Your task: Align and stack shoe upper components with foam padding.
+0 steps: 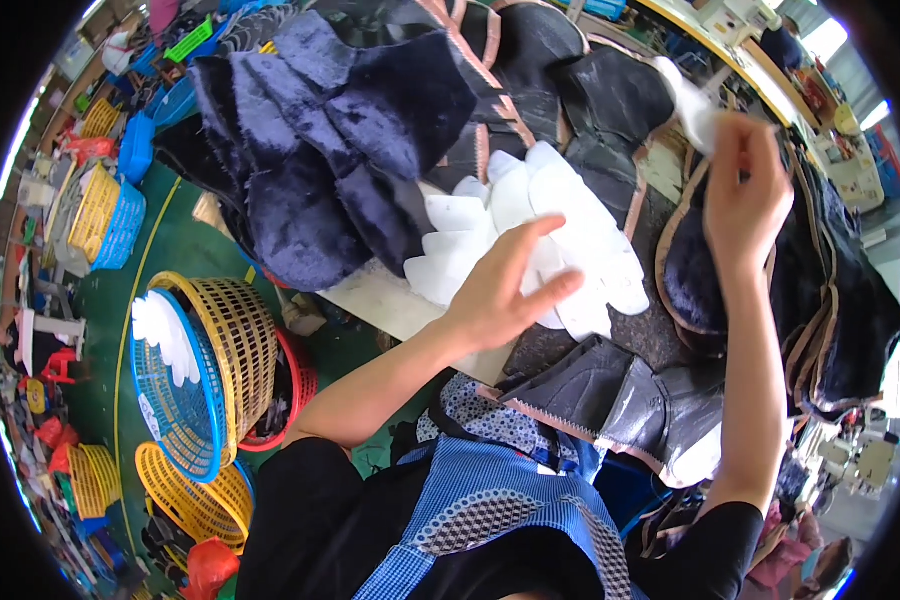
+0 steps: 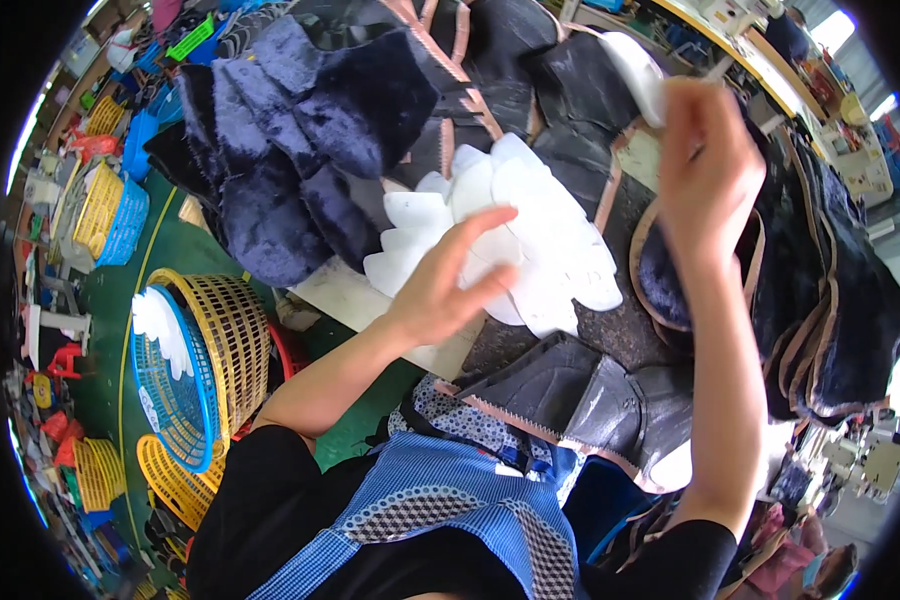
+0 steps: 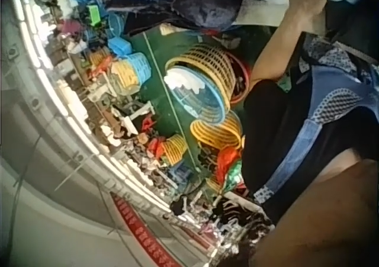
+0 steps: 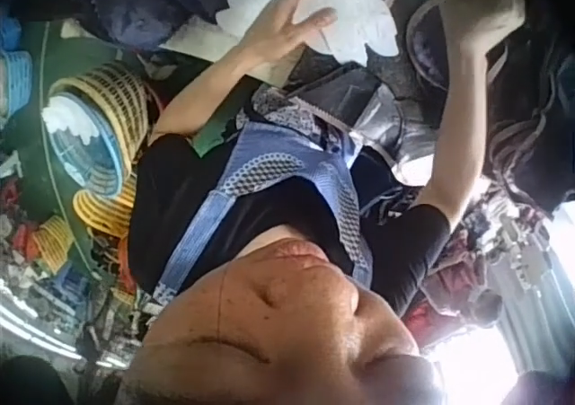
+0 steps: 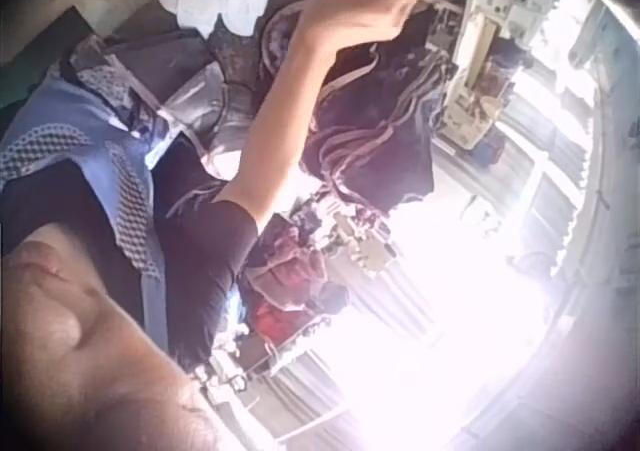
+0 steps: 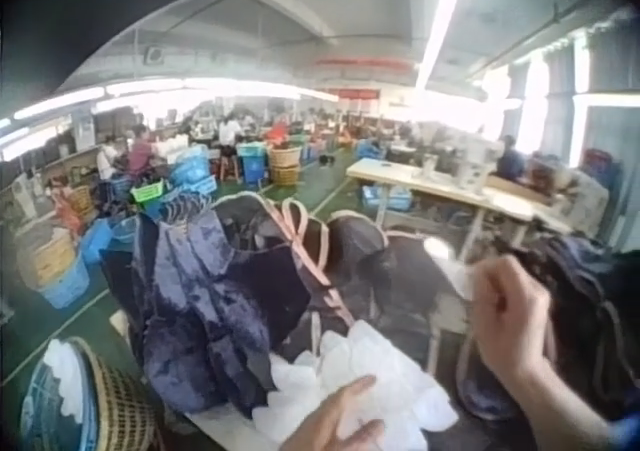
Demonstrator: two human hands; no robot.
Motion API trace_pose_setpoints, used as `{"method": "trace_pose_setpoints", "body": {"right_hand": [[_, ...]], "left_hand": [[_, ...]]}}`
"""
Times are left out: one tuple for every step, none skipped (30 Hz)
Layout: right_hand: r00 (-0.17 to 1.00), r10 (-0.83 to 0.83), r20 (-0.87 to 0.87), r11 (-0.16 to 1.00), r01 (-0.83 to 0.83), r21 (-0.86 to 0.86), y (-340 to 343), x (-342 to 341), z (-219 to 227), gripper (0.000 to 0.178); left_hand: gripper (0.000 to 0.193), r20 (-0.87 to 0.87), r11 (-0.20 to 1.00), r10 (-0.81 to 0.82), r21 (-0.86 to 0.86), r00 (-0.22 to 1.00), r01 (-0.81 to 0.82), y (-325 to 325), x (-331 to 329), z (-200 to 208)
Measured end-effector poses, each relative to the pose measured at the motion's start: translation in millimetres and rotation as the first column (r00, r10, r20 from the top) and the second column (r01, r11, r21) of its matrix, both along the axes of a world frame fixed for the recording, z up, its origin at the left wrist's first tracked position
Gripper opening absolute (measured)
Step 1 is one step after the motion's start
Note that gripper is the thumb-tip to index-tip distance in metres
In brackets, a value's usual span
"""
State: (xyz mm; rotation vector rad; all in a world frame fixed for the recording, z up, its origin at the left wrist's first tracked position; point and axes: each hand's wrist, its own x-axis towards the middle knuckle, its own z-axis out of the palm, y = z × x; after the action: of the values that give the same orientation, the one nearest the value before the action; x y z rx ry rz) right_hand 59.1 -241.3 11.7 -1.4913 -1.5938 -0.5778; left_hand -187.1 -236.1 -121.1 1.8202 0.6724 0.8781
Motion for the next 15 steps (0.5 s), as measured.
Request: {"method": "trace_pose_setpoints", "body": {"right_hand": [[0.981, 0.148, 0.128, 0.988, -0.141, -0.062, -30, -30, 1, 0.013], [0.886, 0.349, 0.306, 0.933, -0.296, -0.205, -53, -40, -13, 0.018], [0.836, 0.467, 0.289, 0.861, -0.356, -0.364, -79, -65, -25, 0.02], [0.838, 0.501, -0.216, 0.797, -0.545, -0.262, -104, -85, -29, 0.024], [0.867, 0.492, 0.079, 0.821, -0.433, -0.372, -114, -67, -21, 0.03], [0.936, 0.334, 0.11, 0.894, -0.277, -0.352, -127, -51, -7, 0.037], [0.984, 0.152, -0.094, 0.954, -0.171, -0.247, -147, -34, -3, 0.05], [0.951, 0.07, -0.3, 0.983, -0.117, -0.14, -165, -27, 0, 0.058], [0.903, 0.101, -0.418, 0.926, -0.239, -0.292, -183, -24, -4, 0.059], [0.834, 0.121, -0.538, 0.829, -0.383, -0.407, -202, -25, -9, 0.06], [0.713, -0.016, -0.701, 0.637, -0.533, -0.557, -227, -25, -24, 0.05], [0.659, -0.186, -0.729, 0.297, -0.669, -0.681, -245, -24, -30, 0.034], [0.473, -0.421, -0.774, 0.207, -0.781, -0.59, -263, -32, -43, 0.024], [0.437, -0.461, -0.773, 0.209, -0.793, -0.573, -279, -32, -55, 0.019], [0.427, -0.428, -0.797, 0.299, -0.765, -0.57, -283, -25, -57, 0.02]], "left_hand": [[0.066, 0.298, 0.921, -0.077, -0.345, 0.952, 0.182, -4, 3, 15], [0.059, 0.565, 0.767, -0.058, -0.503, 0.823, 0.399, -7, 11, 25], [0.05, 0.479, 0.671, -0.03, -0.641, 0.877, 0.373, -4, 11, 35], [0.044, 0.498, 0.767, 0.0, -0.556, 0.867, 0.32, -9, 18, 43], [0.038, 0.488, 0.761, -0.075, -0.536, 0.87, 0.366, -3, 15, 45], [0.036, 0.473, 0.737, -0.133, -0.541, 0.871, 0.406, 0, 11, 49], [0.034, 0.392, 0.73, -0.245, -0.527, 0.886, 0.435, -3, 6, 49], [0.031, 0.254, 0.671, -0.479, -0.511, 0.84, 0.537, -8, -2, 51], [0.027, 0.169, 0.597, -0.652, -0.487, 0.739, 0.638, -21, -2, 53], [0.023, 0.091, 0.588, -0.754, -0.348, 0.65, 0.731, -39, -4, 38], [0.022, -0.058, 0.443, -0.879, -0.471, 0.474, 0.763, -46, -3, 52], [0.024, 0.029, 0.295, -0.914, -0.636, 0.404, 0.713, -62, -4, 47], [0.026, -0.098, 0.385, -0.912, -0.536, 0.398, 0.751, -70, -9, 35], [0.027, -0.223, 0.466, -0.885, -0.419, 0.409, 0.779, -75, -15, 23], [0.03, -0.032, 0.394, -0.832, -0.736, 0.553, 0.55, -83, -20, 19]]}}
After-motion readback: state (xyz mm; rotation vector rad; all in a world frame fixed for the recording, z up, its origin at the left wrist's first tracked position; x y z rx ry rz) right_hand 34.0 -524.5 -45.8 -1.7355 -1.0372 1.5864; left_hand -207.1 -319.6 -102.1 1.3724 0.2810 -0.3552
